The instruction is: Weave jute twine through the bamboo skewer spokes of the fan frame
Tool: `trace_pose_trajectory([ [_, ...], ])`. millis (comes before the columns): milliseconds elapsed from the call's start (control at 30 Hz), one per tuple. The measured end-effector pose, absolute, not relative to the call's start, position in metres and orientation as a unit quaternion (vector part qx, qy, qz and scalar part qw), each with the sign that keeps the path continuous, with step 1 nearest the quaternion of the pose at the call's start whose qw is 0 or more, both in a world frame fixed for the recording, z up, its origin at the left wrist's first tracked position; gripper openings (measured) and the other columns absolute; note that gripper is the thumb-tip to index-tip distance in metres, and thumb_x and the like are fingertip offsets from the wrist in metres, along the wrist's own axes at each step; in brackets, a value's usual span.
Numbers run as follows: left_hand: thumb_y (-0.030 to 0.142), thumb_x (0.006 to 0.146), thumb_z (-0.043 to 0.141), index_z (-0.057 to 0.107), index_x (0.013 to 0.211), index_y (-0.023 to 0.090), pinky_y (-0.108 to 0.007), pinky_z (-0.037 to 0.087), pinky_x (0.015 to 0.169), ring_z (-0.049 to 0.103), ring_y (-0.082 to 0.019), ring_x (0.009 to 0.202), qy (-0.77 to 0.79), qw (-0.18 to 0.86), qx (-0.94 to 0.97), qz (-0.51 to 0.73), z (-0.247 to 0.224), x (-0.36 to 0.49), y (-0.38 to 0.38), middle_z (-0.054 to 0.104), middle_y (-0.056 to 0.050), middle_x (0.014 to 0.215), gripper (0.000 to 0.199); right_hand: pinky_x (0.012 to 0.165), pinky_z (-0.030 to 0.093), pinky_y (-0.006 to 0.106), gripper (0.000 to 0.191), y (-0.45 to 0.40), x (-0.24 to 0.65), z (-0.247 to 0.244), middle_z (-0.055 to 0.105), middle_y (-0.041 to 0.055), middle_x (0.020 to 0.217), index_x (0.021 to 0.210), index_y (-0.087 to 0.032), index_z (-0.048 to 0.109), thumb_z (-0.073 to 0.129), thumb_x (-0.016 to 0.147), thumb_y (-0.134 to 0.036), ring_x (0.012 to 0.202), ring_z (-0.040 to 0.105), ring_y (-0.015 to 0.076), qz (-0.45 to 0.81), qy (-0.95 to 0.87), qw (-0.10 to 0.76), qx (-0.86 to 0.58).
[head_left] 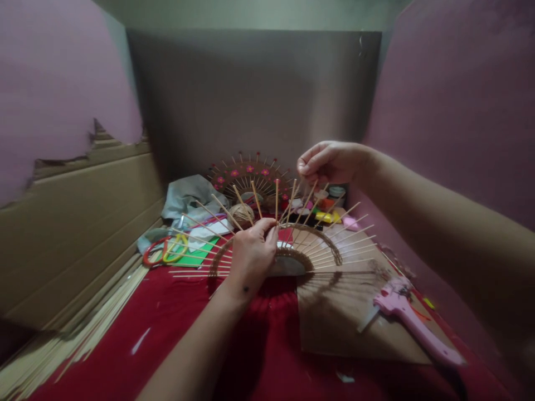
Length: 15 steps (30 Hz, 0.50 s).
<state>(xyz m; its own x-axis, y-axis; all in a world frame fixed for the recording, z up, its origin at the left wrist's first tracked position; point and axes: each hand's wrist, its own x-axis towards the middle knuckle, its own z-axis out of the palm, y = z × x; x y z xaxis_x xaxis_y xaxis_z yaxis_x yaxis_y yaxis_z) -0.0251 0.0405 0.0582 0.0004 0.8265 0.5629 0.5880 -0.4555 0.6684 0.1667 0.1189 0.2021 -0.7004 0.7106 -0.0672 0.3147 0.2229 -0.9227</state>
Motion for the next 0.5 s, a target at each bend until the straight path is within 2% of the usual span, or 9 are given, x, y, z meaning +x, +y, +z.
trace_pose_trajectory([
  [133, 0.033, 0.084, 0.047, 0.067, 0.091, 0.02, -0.021, 0.038, 0.045, 0.055, -0.012, 0.046, 0.514, 0.128, 0.689, 0.494, 0.058, -0.025, 0.041, 0.063, 0.0, 0.057, 0.025, 0.052, 0.042, 0.023, 0.007, 0.124, 0.165, 0.195, 0.045, -0.0033, 0.057, 0.07, -0.016, 0.049, 0.055, 0.075, -0.017, 0.045, 0.038, 0.0058, 0.548, -0.733, 0.228, -0.333],
  [233, 0.032, 0.084, 0.047, 0.067, 0.091, 0.02, -0.021, 0.038, 0.045, 0.056, -0.012, 0.046, 0.518, 0.132, 0.688, 0.492, 0.059, -0.026, 0.04, 0.064, -0.001, 0.058, 0.025, 0.052, 0.044, 0.023, 0.007, 0.127, 0.165, 0.188, 0.049, -0.0025, 0.06, 0.073, -0.017, 0.051, 0.058, 0.074, -0.018, 0.048, 0.042, 0.0066, 0.54, -0.733, 0.224, -0.349],
  [400, 0.031, 0.083, 0.048, 0.068, 0.092, 0.02, -0.021, 0.038, 0.045, 0.056, -0.012, 0.047, 0.52, 0.125, 0.69, 0.488, 0.059, -0.027, 0.039, 0.065, -0.001, 0.058, 0.024, 0.056, 0.047, 0.023, 0.015, 0.133, 0.179, 0.173, 0.056, -0.0006, 0.063, 0.071, -0.017, 0.059, 0.07, 0.066, -0.025, 0.055, 0.052, 0.009, 0.451, -0.771, 0.099, -0.439],
  [500, 0.03, 0.084, 0.048, 0.067, 0.092, 0.02, -0.021, 0.039, 0.046, 0.057, -0.013, 0.048, 0.519, 0.111, 0.695, 0.484, 0.058, -0.028, 0.04, 0.065, -0.001, 0.059, 0.023, 0.058, 0.047, 0.024, 0.023, 0.134, 0.19, 0.164, 0.06, -0.0001, 0.067, 0.075, -0.017, 0.063, 0.074, 0.062, -0.033, 0.059, 0.055, 0.0102, 0.431, -0.772, 0.068, -0.463],
])
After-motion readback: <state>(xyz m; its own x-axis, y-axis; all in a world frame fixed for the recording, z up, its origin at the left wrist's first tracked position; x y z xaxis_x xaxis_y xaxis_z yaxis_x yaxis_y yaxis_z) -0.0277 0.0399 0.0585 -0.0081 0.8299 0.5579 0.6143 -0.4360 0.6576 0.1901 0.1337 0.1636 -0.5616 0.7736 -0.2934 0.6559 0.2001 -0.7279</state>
